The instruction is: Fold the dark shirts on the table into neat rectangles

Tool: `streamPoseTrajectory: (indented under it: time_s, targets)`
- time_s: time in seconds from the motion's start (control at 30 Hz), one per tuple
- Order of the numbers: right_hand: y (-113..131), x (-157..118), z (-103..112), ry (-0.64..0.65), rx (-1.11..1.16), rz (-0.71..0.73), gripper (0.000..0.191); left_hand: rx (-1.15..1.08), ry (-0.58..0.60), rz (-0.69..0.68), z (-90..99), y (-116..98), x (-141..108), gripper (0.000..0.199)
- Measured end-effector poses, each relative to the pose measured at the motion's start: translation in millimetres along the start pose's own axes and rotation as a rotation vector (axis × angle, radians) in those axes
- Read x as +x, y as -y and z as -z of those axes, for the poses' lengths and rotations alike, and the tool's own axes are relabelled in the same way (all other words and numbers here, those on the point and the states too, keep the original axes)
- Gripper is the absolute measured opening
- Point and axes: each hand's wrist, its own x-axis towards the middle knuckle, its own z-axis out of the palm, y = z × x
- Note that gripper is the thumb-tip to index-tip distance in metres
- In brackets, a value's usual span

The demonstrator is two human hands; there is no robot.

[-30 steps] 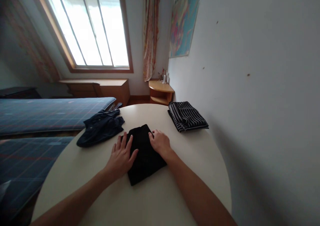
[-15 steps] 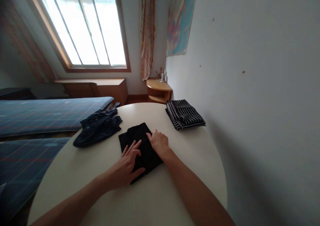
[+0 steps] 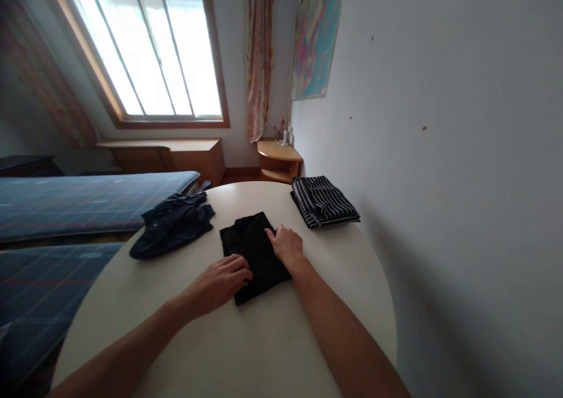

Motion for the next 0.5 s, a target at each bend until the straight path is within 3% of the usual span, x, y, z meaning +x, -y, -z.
streamPoseTrajectory:
  time_s: [0.13,0.27,0.37,0.5]
  targets:
    - [-1,0,-1,0.0,0.02,0.009,0.054,-0.083,-0.072,0.041,2.1,-4,-3,0.013]
    - [-1,2,1,0.019,0.067,-0.001,0.049,-0.059,-0.222,0.258,-13.4,-3,-6,0.039]
    - [-2,4,3,0.054,0.105,-0.024,0.048,-0.001,-0.17,0.359,-32.5,2,-7,0.057]
    - [-6,9,7,0.099,0.229,-0.082,0.051,-0.007,-0.049,0.358,-46.3,8,-5,0.062]
